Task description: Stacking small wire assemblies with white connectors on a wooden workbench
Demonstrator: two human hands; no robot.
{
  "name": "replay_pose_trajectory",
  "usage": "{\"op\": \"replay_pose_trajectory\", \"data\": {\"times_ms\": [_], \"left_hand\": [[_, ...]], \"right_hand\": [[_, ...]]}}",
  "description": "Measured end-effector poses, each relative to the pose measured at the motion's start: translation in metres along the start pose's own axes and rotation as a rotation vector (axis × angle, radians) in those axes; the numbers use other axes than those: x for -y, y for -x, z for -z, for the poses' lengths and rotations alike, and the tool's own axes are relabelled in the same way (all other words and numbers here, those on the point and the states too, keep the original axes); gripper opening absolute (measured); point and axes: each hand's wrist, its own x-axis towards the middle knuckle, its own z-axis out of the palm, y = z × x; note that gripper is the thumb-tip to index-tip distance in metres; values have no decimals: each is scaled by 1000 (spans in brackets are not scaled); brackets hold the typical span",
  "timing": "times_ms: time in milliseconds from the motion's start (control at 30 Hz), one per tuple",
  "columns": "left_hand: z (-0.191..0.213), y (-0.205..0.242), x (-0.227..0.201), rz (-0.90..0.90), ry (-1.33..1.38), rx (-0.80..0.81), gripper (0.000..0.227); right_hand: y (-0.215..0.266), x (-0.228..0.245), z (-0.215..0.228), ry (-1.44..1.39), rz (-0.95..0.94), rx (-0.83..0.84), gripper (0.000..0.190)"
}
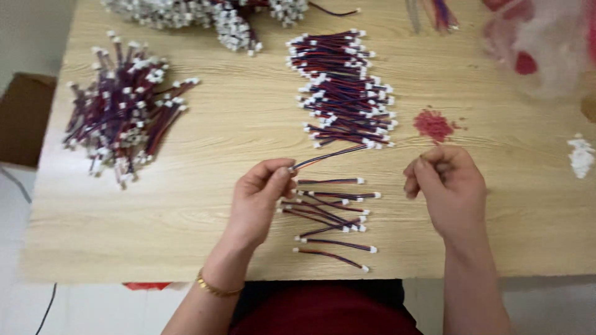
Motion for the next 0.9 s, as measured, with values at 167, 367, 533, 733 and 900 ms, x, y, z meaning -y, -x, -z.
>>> {"op": "replay_pose_trajectory", "data": {"times_ms": [167,367,533,733,900], "left_hand": [[-13,6,-7,-33,-30,12,18],[-11,9,0,-88,-51,47,22],[-8,11,-1,-71,-88,41,17],[-12,12,-2,-112,-100,55,15],[-13,12,3,-81,-58,35,19]], "right_hand": [[30,21,-41,-331,-32,148,12],[39,30,-84,-561,-113,371,16],[38,38,-92,-501,-116,394,18],[39,55,-91,-309,61,317,16],[32,74,-85,9,259,263,15]]}}
